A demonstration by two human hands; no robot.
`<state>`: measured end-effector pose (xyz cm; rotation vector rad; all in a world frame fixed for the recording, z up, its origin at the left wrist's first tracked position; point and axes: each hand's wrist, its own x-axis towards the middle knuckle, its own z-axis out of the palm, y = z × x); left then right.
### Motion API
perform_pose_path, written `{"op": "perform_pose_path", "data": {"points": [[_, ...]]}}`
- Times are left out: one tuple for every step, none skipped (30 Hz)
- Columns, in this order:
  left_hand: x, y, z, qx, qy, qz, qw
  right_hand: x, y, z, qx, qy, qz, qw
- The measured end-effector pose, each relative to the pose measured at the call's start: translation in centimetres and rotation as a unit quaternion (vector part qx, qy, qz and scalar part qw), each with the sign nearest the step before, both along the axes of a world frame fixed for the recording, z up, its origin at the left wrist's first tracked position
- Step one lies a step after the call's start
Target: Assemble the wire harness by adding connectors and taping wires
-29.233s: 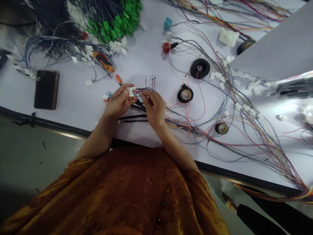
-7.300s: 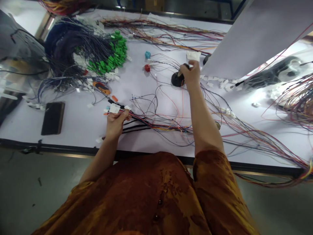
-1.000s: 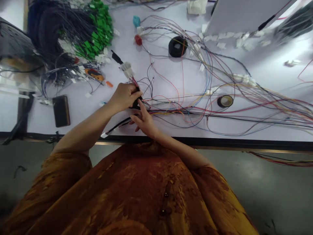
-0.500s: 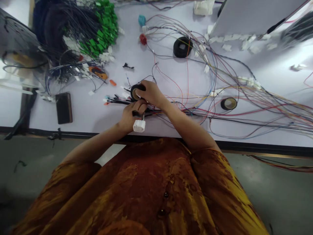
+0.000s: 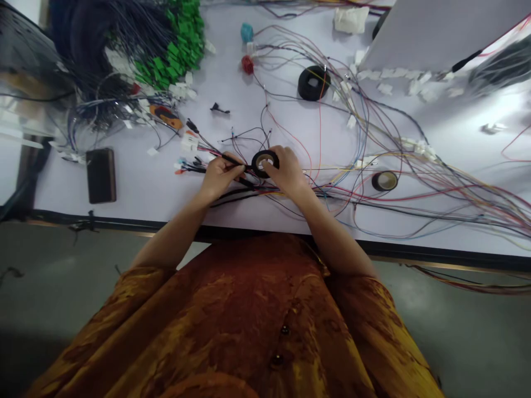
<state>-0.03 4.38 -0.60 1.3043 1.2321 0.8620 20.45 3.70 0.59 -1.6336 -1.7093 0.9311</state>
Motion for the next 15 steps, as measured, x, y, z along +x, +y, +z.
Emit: {"op": "perform_pose_path", "data": {"points": [[0.0, 0.1, 0.0, 0.003, 0.003, -0.005, 1.000, 0.1, 0.2, -0.1, 0.035, -0.042, 0.018, 0.998], [0.1, 0.1, 0.0, 0.008, 0.009, -0.010, 1.000, 0.1, 0.4, -0.1, 0.060, -0.077, 0.045, 0.994], [0.1, 0.1, 0.0, 0.015, 0.018, -0.016, 1.000, 0.0, 0.6, 0.0, 0.072, -0.104, 0.076, 0.989], [0.1, 0.0, 0.0, 0.024, 0.029, -0.020, 0.999, -0.2, 0.8, 0.3, 0.074, -0.125, 0.107, 0.983], [0.2, -0.2, -0.1, 0.035, 0.043, -0.021, 0.998, -0.4, 1.0, 0.6, 0.072, -0.146, 0.133, 0.978], [0.2, -0.4, -0.2, 0.046, 0.062, -0.019, 0.997, -0.7, 1.1, 1.0, 0.066, -0.166, 0.153, 0.972], [0.2, -0.6, -0.3, 0.057, 0.083, -0.014, 0.995, -0.9, 1.1, 1.5, 0.060, -0.185, 0.168, 0.966], [0.3, -0.8, -0.5, 0.067, 0.102, -0.007, 0.993, -1.0, 1.1, 1.9, 0.054, -0.203, 0.183, 0.960], [0.3, -0.9, -0.6, 0.073, 0.116, 0.001, 0.991, -1.0, 1.0, 2.3, 0.046, -0.218, 0.198, 0.955], [0.3, -1.1, -0.7, 0.075, 0.122, 0.008, 0.990, -1.0, 0.8, 2.6, 0.036, -0.229, 0.214, 0.949], [0.2, -1.1, -0.8, 0.072, 0.121, 0.015, 0.990, -0.9, 0.7, 2.9, 0.026, -0.235, 0.231, 0.944], [0.2, -1.1, -0.8, 0.064, 0.111, 0.017, 0.992, -0.8, 0.6, 3.1, 0.019, -0.238, 0.250, 0.938], [0.1, -1.1, -0.8, 0.052, 0.096, 0.013, 0.994, -0.6, 0.5, 3.1, 0.016, -0.240, 0.265, 0.934], [0.0, -0.9, -0.8, 0.039, 0.080, 0.001, 0.996, -0.5, 0.4, 3.1, 0.019, -0.243, 0.274, 0.930], [-0.1, -0.8, -0.8, 0.030, 0.067, -0.016, 0.997, -0.5, 0.4, 3.0, 0.024, -0.248, 0.278, 0.928]]}}
